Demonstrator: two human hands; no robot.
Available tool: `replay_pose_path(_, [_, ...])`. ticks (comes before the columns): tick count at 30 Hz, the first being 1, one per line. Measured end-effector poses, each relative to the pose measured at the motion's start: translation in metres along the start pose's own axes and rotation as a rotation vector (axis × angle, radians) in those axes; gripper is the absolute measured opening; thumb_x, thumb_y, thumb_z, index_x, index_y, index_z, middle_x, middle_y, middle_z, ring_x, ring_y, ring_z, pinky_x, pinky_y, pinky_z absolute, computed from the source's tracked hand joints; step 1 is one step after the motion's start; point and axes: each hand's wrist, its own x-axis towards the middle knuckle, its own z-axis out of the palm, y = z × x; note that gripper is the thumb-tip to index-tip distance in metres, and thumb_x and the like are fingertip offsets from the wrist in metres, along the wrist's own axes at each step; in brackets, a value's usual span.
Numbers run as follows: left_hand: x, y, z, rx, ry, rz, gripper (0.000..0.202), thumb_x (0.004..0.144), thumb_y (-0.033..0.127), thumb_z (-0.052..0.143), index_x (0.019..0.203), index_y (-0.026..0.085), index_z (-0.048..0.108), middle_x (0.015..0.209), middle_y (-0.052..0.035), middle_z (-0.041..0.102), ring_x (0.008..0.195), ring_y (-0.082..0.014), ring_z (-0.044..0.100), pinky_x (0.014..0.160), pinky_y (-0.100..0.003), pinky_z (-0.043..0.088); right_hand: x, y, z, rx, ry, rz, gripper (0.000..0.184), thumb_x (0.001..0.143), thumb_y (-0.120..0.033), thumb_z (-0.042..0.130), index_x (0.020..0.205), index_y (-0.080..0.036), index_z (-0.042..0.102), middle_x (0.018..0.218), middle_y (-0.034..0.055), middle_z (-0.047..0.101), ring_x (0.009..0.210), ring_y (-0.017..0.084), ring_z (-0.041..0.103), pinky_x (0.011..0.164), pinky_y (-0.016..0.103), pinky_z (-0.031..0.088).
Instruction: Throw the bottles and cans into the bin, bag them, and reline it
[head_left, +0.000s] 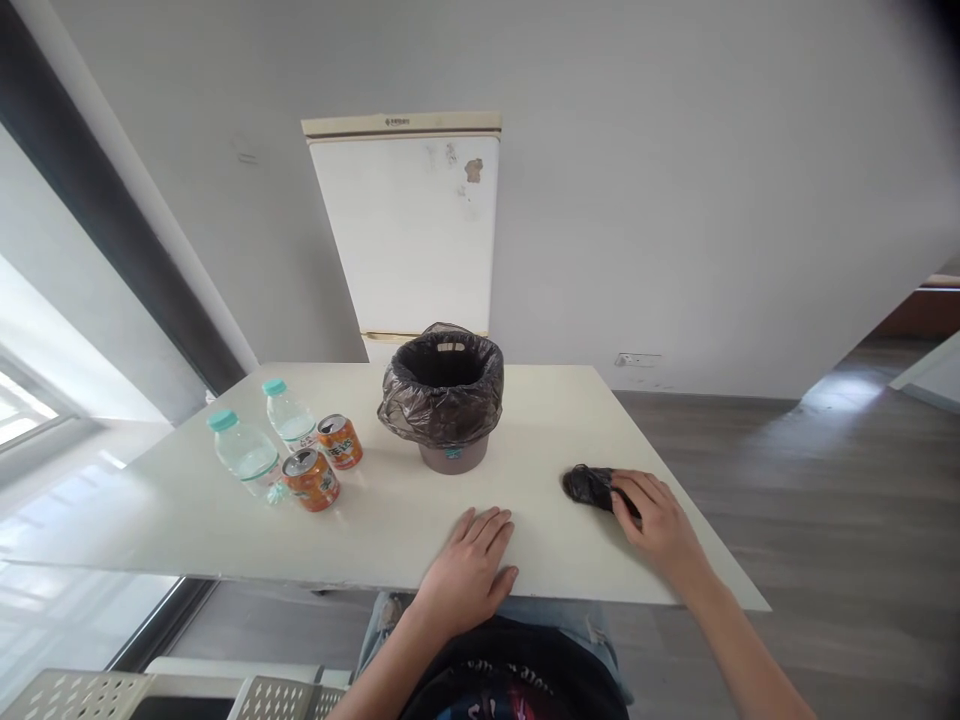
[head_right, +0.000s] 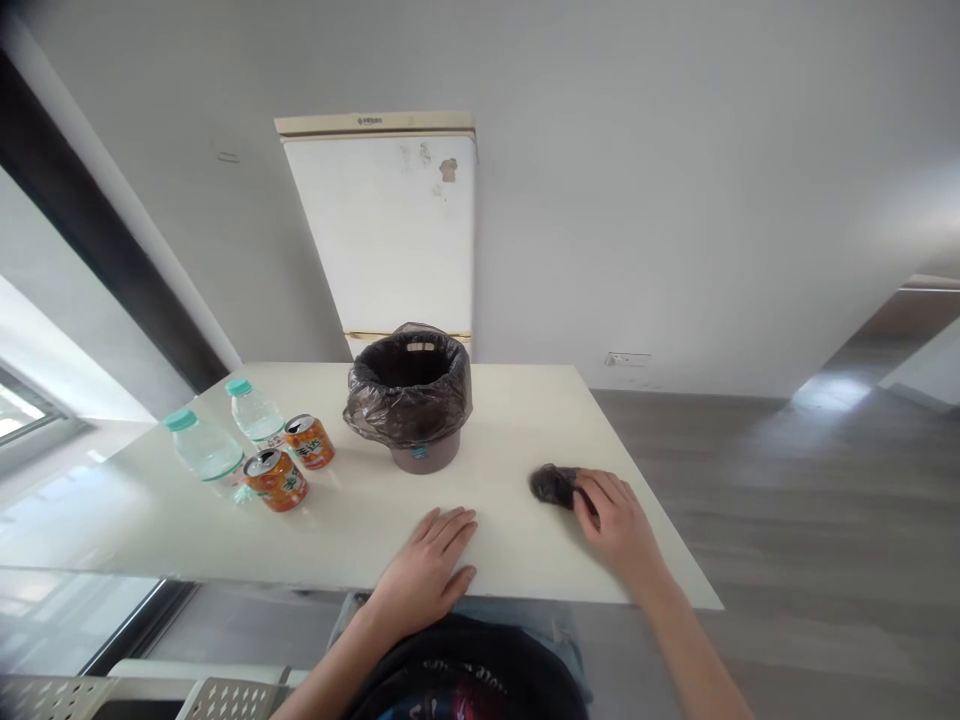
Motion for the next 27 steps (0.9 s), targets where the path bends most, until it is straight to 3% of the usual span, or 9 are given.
replay_pose_path(2, [-0.0003, 0.0001, 0.0005, -0.001, 0.013, 0.002, 0.059, 0.105, 0.035, 0.050, 0.161, 0.022, 0.043, 0.166, -0.0086, 0.050, 0.155, -0.0280, 0.044, 0.132, -0.054, 0.033, -0.0032, -0.0016, -0.0046, 0.001, 0.009, 0.017, 0.044, 0.108, -0.035, 0.040, 0.081, -0.019, 0.072, 0.086, 0.0129, 0.073, 0.082, 0.024, 0.068, 0.079, 0.037, 0.052])
replay_pose_path(5, [-0.0007, -0.0003, 0.0017, -0.008, 0.034, 0.009, 0.059, 0.105, 0.035, 0.049, 0.163, 0.024, 0.041, 0.165, -0.0080, 0.051, 0.154, -0.0271, 0.045, 0.132, -0.052, 0.033, -0.0055, -0.0020, -0.0038, 0.031, -0.099, 0.038, 0.054, 0.107, -0.037, 0.040, 0.059, -0.022, 0.058, 0.060, 0.0046, 0.060, 0.057, 0.017, 0.056, 0.059, 0.032, 0.038])
replay_pose_path(11, [-0.0010, -0.0002, 0.0029, -0.010, 0.039, 0.001, 0.057, 0.106, 0.038, 0.048, 0.161, 0.023, 0.045, 0.163, -0.0080, 0.053, 0.153, -0.0270, 0.046, 0.131, -0.052, 0.034, 0.0029, -0.0035, 0.0018, 0.067, -0.372, 0.109, 0.057, 0.106, -0.046, 0.041, 0.055, -0.022, 0.053, 0.059, 0.0040, 0.064, 0.056, 0.018, 0.060, 0.057, 0.030, 0.033])
replay_pose_path(27, [-0.0074, 0.0037, -0.0052, -0.061, 0.016, -0.031, 0.049, 0.106, 0.032, 0.050, 0.154, 0.022, 0.052, 0.158, -0.0074, 0.058, 0.148, -0.0268, 0.050, 0.129, -0.049, 0.037, 0.0000, -0.0022, 0.0021, 0.060, -0.389, 0.127, 0.058, 0.105, -0.051, 0.039, 0.058, -0.022, 0.057, 0.065, 0.0057, 0.068, 0.062, 0.021, 0.065, 0.060, 0.032, 0.035])
